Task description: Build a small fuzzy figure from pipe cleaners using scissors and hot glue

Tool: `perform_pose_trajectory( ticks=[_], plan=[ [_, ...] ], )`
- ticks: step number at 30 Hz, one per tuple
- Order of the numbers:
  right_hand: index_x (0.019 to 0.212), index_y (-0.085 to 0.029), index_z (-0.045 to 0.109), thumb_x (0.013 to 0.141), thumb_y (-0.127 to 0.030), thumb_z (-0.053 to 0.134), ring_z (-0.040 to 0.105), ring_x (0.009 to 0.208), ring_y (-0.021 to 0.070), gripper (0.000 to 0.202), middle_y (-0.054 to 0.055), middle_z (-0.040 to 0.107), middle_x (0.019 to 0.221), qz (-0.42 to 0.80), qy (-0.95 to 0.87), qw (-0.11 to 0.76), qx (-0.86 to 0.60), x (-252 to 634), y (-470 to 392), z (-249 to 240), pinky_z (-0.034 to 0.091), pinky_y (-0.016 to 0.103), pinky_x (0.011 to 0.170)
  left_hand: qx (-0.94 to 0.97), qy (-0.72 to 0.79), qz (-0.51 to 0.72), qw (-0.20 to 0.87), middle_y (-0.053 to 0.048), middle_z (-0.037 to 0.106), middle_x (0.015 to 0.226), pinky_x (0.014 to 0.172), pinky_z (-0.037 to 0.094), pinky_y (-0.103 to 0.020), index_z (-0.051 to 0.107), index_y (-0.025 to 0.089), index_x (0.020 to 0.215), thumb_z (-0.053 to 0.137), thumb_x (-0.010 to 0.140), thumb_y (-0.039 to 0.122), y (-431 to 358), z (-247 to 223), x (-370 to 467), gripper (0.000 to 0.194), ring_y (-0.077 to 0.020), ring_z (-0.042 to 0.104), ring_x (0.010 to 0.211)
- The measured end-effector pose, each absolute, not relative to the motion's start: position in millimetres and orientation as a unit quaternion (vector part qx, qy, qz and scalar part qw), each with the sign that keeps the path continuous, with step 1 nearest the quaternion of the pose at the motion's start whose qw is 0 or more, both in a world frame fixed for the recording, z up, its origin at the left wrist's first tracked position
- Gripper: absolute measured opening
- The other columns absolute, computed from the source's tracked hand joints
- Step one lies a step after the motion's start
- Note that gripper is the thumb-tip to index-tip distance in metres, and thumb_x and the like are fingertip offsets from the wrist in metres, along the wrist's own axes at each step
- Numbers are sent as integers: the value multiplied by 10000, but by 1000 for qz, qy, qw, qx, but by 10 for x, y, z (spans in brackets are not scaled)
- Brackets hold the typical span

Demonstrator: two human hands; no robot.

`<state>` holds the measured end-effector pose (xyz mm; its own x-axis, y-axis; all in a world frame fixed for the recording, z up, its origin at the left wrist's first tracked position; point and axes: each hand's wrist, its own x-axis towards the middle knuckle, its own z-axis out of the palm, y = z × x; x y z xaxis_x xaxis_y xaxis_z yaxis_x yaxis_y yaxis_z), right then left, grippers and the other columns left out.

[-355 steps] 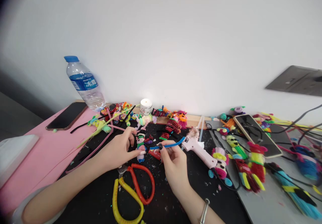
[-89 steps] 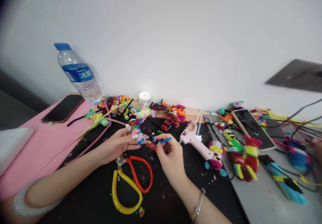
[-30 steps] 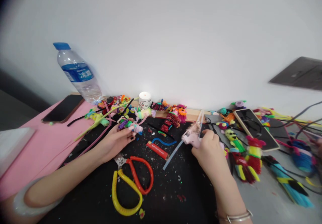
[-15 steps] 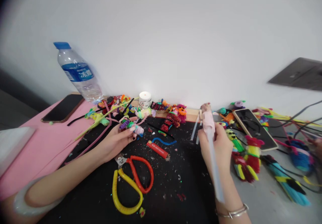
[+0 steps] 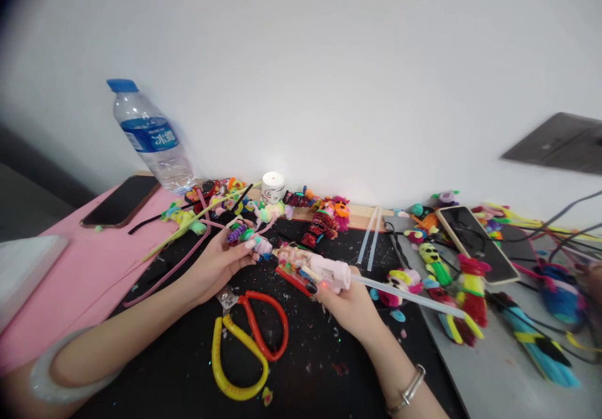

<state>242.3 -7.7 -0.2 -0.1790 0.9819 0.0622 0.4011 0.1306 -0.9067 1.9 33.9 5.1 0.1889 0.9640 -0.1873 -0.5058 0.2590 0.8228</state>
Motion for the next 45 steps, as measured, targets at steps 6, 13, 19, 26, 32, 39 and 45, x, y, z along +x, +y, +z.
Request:
perform_pose_trajectory(
  ticks=[6, 13, 19, 26, 32, 39, 45],
  plan=[
    [625, -197, 513, 755, -283, 572, 452, 385, 126, 166, -20, 522, 456, 392, -662, 351, -534, 2392, -87, -30, 375, 245, 369, 325, 362, 510, 709, 4, 675, 770, 608, 516, -215, 542, 161, 936, 773, 666, 181, 340, 55, 20, 356, -91, 622, 608],
    [570, -197, 504, 773, -289, 556, 441, 383, 119, 230, -27, 494, 426, 367, -690, 349, -516, 2354, -73, 49, 359, 234, 365, 322, 359, 507, 714, 3, 672, 756, 612, 512, -220, 551, 160, 906, 778, 658, 192, 338, 62, 20, 337, -97, 623, 611],
    [582, -193, 504, 770, -278, 560, 454, 377, 123, 214, -21, 508, 438, 379, -679, 352, -521, 2380, -79, -9, 379, 240, 363, 323, 366, 505, 712, 5, 660, 752, 610, 511, -230, 557, 159, 971, 786, 643, 196, 336, 59, 15, 402, -99, 616, 603],
    [581, -196, 488, 788, -281, 556, 441, 376, 119, 234, -24, 494, 439, 383, -680, 360, -511, 2378, -73, 5, 368, 236, 356, 329, 355, 496, 721, 8, 656, 778, 631, 507, -225, 543, 184, 1066, 752, 686, 178, 327, 54, 10, 434, -96, 615, 625],
    [605, -196, 494, 783, -274, 526, 442, 386, 123, 197, -18, 499, 449, 382, -682, 358, -510, 2370, -72, 16, 366, 239, 365, 328, 336, 497, 730, -1, 645, 830, 660, 499, -242, 552, 201, 1074, 721, 711, 133, 316, 36, 6, 406, -111, 614, 688],
    [569, -195, 469, 777, -268, 511, 419, 381, 110, 224, -25, 463, 435, 377, -690, 349, -510, 2378, -76, 11, 345, 229, 378, 322, 332, 507, 727, 8, 614, 863, 678, 471, -249, 552, 251, 1169, 718, 733, 162, 308, 29, 7, 475, -117, 598, 750],
    [583, -195, 471, 775, -263, 501, 429, 378, 115, 206, -24, 467, 432, 383, -688, 345, -511, 2371, -70, 19, 350, 234, 381, 321, 346, 497, 728, -6, 623, 866, 702, 464, -255, 543, 237, 1218, 724, 732, 180, 317, 32, 1, 522, -109, 587, 740]
  ],
)
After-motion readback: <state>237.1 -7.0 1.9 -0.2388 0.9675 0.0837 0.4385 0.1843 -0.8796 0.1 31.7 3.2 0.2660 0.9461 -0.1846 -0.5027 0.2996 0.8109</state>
